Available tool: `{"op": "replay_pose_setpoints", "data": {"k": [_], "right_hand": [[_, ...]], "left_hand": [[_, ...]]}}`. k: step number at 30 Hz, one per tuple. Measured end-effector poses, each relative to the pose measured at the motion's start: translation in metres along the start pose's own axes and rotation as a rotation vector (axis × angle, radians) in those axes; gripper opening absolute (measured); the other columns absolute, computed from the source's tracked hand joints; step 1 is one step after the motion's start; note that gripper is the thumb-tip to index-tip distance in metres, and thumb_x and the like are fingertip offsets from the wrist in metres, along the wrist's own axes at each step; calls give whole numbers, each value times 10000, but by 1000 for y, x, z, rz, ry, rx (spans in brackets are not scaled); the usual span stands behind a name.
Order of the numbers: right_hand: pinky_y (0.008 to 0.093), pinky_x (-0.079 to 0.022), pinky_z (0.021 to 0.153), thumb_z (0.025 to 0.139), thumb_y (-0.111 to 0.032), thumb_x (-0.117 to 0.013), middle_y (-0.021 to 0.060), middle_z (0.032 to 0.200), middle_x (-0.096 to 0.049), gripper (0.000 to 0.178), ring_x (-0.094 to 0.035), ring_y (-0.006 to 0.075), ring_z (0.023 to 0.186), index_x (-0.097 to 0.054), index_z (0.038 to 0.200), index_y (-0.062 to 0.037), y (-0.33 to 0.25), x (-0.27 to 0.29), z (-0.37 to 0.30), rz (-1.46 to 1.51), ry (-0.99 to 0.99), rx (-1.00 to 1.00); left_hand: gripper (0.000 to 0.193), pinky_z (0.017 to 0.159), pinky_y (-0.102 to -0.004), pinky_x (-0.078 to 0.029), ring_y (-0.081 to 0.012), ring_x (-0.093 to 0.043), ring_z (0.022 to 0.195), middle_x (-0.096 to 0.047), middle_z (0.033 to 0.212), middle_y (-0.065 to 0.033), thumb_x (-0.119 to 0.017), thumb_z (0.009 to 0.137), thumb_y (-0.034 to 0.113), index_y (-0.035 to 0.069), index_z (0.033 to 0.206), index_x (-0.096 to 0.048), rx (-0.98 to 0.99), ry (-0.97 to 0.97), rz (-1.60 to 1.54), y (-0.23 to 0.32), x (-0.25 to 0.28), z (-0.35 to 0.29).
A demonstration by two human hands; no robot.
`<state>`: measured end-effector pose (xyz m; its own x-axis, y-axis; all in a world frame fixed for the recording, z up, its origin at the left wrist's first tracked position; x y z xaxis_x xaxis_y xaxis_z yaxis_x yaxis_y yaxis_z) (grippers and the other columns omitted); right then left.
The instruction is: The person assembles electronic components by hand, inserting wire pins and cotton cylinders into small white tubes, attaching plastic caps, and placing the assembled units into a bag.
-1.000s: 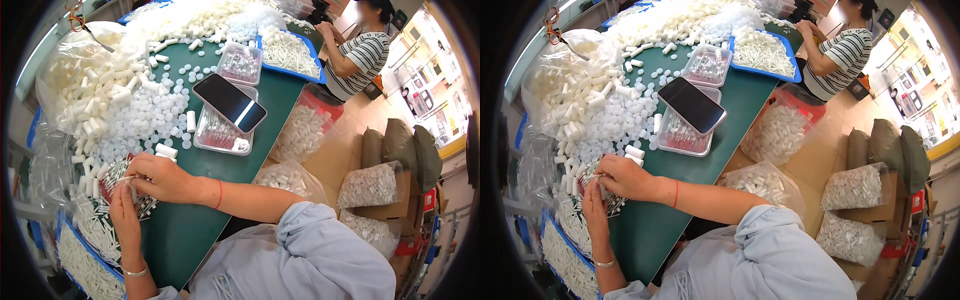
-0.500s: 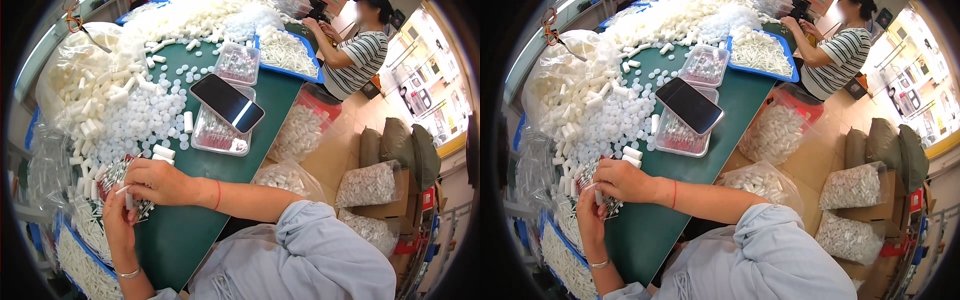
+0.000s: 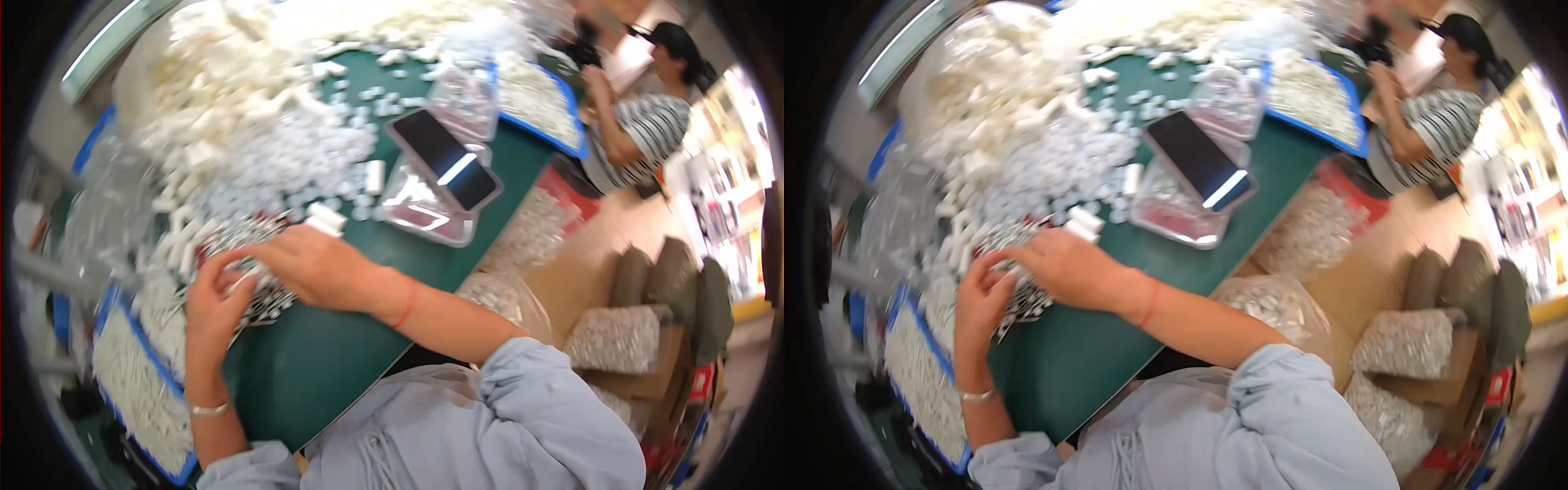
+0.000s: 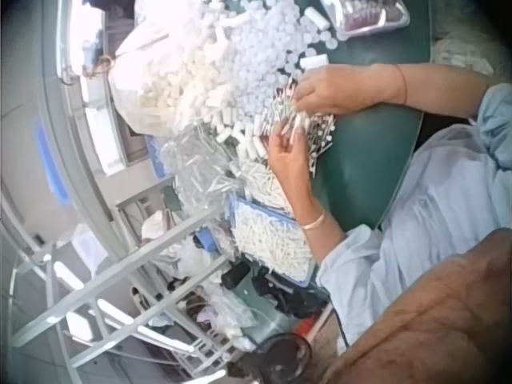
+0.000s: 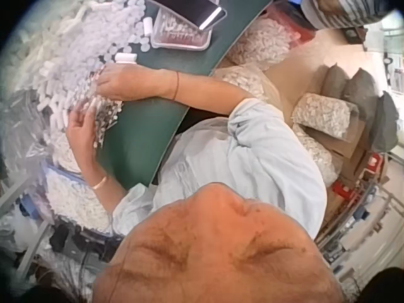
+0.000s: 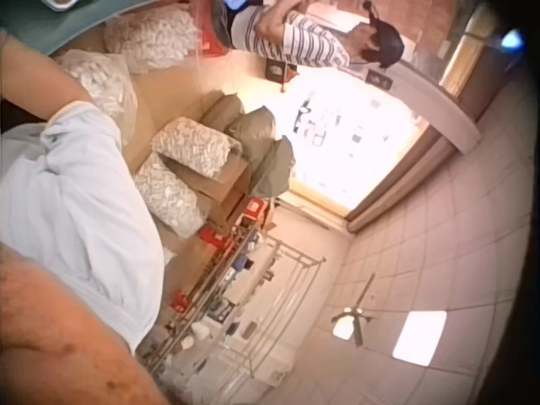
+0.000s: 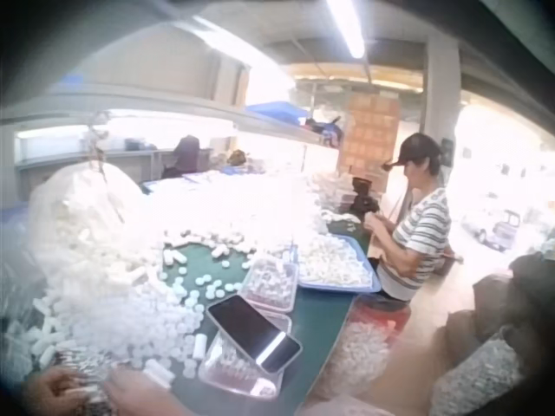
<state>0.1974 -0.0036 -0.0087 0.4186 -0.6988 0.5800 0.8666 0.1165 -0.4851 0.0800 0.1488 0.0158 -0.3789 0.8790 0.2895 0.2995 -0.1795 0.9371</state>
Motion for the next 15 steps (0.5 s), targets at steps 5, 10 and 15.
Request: {"op": "replay_pose_setpoints", "data": {"k": [5,10,15], "right_hand": [[420,-463,839,748,-13,-648,160,1092,-596,465,-573,344,966,-528,1197,0,-15,17,2,97,-117,15],[337,-503,632,792,-75,-703,119,882,-631,270,-613,256,746,-620,1045,-25,-20,18,8,133,-105,-107],[263,-504,556,778,-83,-728,95,881,-664,271,-607,180,654,-641,1030,-28,-21,30,13,96,94,-178]], "left_hand": [[430,638,-244,-467,-100,-606,740,-673,839,-71,-707,848,223,27,1191,-538,-101,-32,28,2,-21,9],[393,501,-191,-387,-31,-476,581,-627,825,-3,-650,897,187,31,1236,-528,-95,-162,-80,23,-2,-2],[230,690,-371,-480,-280,-631,779,-674,875,-114,-644,846,245,54,972,-661,-386,580,873,29,94,31]]}}
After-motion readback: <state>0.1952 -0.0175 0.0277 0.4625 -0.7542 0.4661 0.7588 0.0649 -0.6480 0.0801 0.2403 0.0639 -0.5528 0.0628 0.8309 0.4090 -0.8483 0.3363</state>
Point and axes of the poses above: each hand's wrist, its own z-axis towards the middle knuckle, its own x-axis out of the back of the hand, y = z × x, the point moved 2 cm from there along z, towards the middle knuckle
